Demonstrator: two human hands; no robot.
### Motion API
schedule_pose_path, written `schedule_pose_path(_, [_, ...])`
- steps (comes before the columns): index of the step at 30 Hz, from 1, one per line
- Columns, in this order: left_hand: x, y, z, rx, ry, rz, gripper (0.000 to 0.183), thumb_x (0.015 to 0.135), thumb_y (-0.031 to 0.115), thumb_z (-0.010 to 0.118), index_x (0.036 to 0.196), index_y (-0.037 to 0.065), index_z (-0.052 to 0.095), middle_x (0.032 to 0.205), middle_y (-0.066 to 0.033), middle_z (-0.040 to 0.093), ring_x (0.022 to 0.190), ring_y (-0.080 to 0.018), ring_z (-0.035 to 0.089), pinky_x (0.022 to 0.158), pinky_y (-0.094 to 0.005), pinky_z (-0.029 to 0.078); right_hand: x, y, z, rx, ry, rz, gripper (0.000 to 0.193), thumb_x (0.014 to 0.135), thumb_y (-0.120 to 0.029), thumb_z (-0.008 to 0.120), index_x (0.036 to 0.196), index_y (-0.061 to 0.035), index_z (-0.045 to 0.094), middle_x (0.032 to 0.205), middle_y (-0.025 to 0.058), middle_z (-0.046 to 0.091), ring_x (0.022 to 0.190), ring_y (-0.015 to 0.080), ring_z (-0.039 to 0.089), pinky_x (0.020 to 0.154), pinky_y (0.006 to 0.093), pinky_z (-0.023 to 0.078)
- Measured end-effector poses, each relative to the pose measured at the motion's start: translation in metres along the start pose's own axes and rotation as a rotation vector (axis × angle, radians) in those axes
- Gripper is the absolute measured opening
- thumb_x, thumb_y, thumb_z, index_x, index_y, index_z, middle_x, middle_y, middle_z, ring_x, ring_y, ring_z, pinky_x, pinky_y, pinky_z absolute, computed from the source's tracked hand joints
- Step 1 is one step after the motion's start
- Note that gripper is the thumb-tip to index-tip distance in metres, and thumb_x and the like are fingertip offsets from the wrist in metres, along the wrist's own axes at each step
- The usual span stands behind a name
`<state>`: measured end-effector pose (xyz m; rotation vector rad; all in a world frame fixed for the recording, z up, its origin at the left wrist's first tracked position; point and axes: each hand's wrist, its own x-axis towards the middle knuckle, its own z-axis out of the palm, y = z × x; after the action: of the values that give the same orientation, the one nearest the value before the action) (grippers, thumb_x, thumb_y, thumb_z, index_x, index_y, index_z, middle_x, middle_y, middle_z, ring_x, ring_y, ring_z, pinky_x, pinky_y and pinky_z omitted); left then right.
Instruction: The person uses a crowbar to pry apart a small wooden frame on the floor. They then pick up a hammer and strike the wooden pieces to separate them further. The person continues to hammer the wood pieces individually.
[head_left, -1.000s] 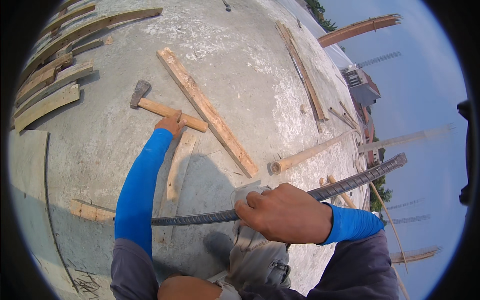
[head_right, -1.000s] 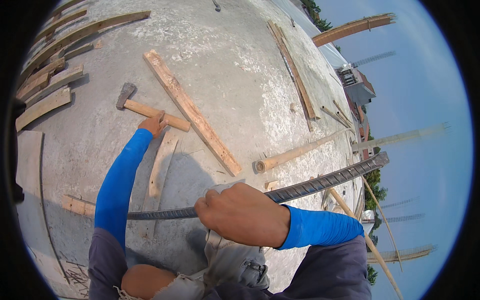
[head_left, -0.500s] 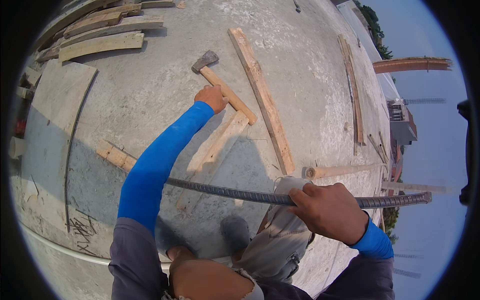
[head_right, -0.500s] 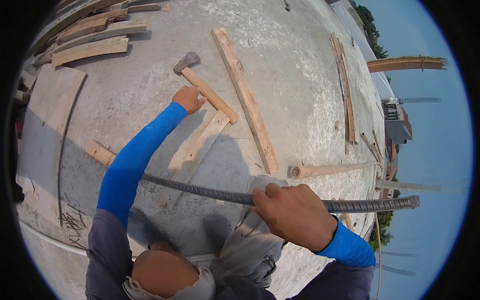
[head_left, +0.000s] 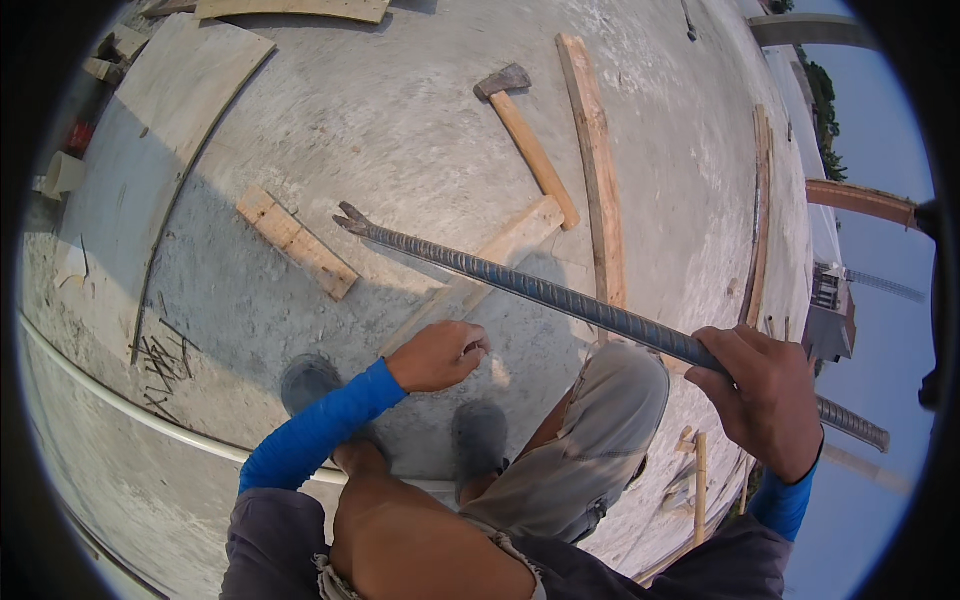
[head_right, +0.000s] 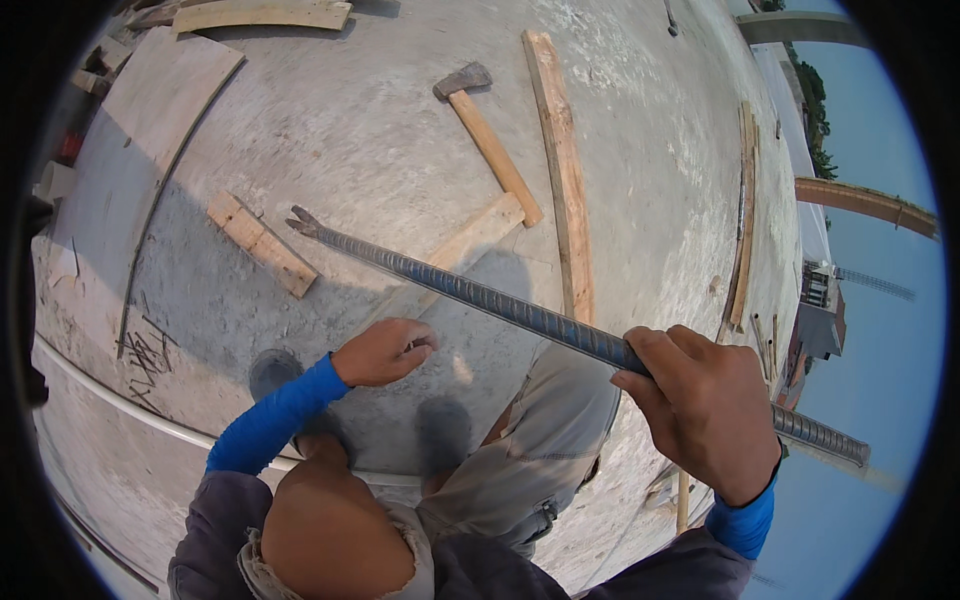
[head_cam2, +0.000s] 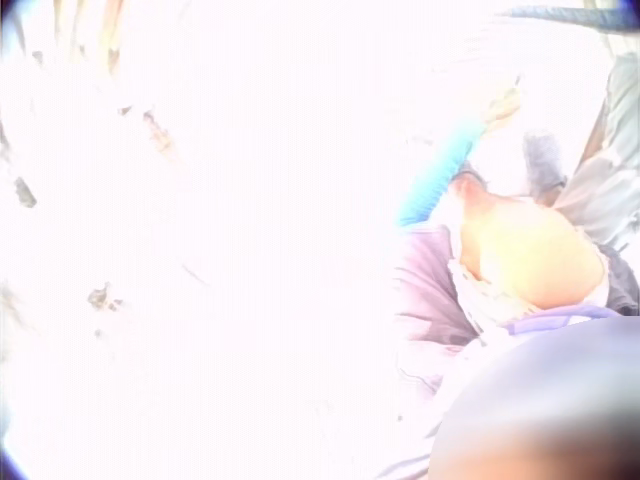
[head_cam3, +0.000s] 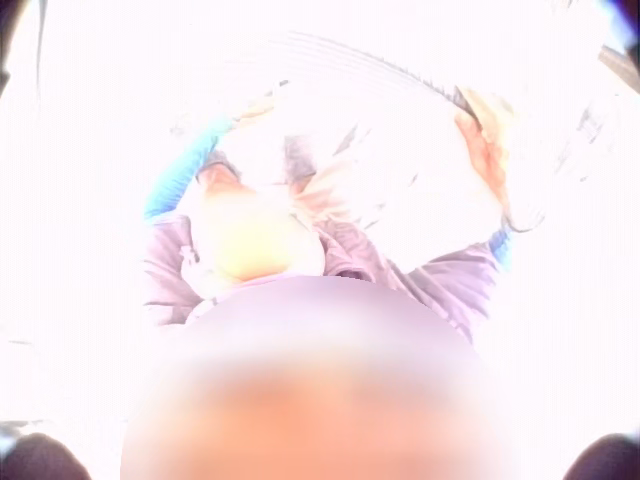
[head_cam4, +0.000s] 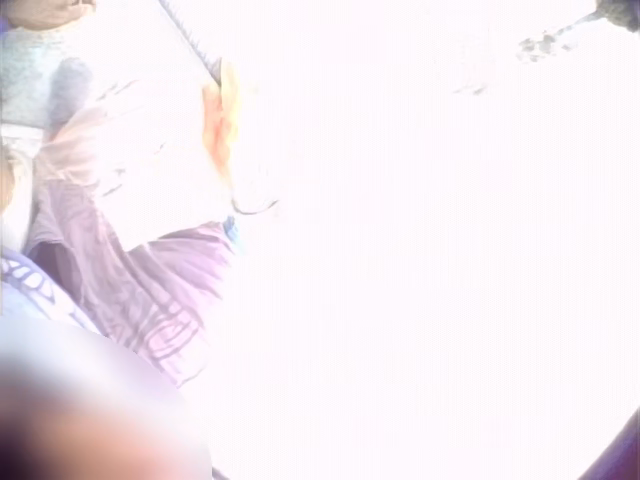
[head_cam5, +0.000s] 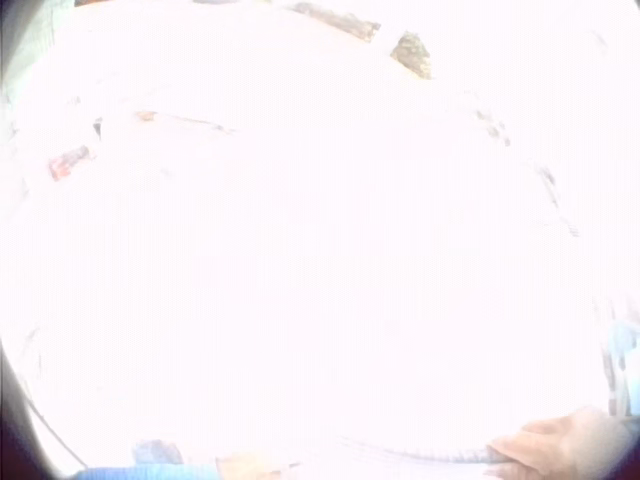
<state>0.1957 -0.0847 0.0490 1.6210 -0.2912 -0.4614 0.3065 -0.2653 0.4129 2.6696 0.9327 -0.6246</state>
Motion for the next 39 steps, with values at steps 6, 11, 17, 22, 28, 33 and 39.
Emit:
schedule_pose_path(6, [0.226,-0.048,0.046,0.608,0.683,0.179,0.055,0.088,0.013,0.073,0.142,0.008,0.061,0.126,-0.0207,0.058,0.106,-0.0403,0.060,0.087,-0.0521,0.051,0.005,-0.018,-0.013,-0.019,0.025,0.060,0.033,0.083,-0.008,0.084,0.112,0.0003,0.072,0.080,0.0176,0.067,0.066,0.0375,0.065,0.060,0.0444,0.049])
schedule_pose_path(11, [0.298,-0.024,0.012,0.850,0.462,-0.316,0.069,0.091,0.039,0.078,0.152,0.025,0.052,0.135,-0.0197,0.051,0.107,-0.0399,0.061,0.076,-0.0540,0.057,-0.018,-0.027,-0.023,-0.040,0.007,0.056,0.032,0.089,-0.017,0.084,0.115,-0.0034,0.071,0.075,0.0118,0.064,0.056,0.0297,0.061,0.051,0.0433,0.045])
schedule_pose_path(17, [0.300,-0.041,0.000,0.534,0.440,-0.428,0.059,0.093,0.045,0.078,0.141,0.017,0.058,0.126,-0.0202,0.052,0.097,-0.0344,0.068,0.073,-0.0464,0.063,-0.079,-0.008,0.004,0.306,0.013,0.284,0.045,0.090,-0.021,0.076,0.129,-0.0014,0.062,0.108,0.0185,0.059,0.095,0.0395,0.055,0.085,0.0477,0.043])
schedule_pose_path(22, [0.313,-0.047,0.003,0.308,0.725,-0.389,0.046,0.092,0.019,0.077,0.133,0.010,0.061,0.118,-0.0243,0.050,0.092,-0.0416,0.070,0.076,-0.0446,0.064,-0.100,0.028,0.031,-0.070,0.147,0.069,0.038,0.097,-0.009,0.081,0.134,-0.0065,0.073,0.131,0.0120,0.072,0.124,0.0277,0.065,0.103,0.0375,0.053])
schedule_pose_path(28, [0.286,0.012,-0.028,-0.200,0.954,-0.217,0.053,0.080,0.003,0.075,0.126,0.006,0.051,0.119,-0.0301,0.048,0.096,-0.0525,0.064,0.085,-0.0548,0.058,-0.102,0.048,0.037,-0.079,0.173,0.033,0.037,0.097,-0.009,0.081,0.133,-0.0051,0.073,0.131,0.0114,0.073,0.118,0.0288,0.068,0.102,0.0382,0.054])
schedule_pose_path(33, [0.142,-0.021,-0.017,-0.158,0.796,0.032,0.061,0.077,0.005,0.077,0.125,0.007,0.040,0.124,-0.0244,0.049,0.109,-0.0484,0.061,0.091,-0.0547,0.053,-0.078,0.038,0.025,-0.159,0.106,-0.112,0.054,0.101,-0.009,0.076,0.152,-0.0086,0.057,0.143,0.0163,0.067,0.132,0.0270,0.062,0.111,0.0383,0.049])
schedule_pose_path(39, [-0.041,-0.045,0.000,-0.112,0.598,-0.018,0.061,0.082,0.006,0.075,0.130,0.004,0.037,0.119,-0.0304,0.059,0.106,-0.0507,0.068,0.088,-0.0559,0.055,-0.021,-0.018,-0.020,-0.062,0.028,0.026,0.027,0.087,-0.001,0.073,0.113,0.0062,0.069,0.083,0.0206,0.065,0.067,0.0356,0.062,0.067,0.0428,0.049])
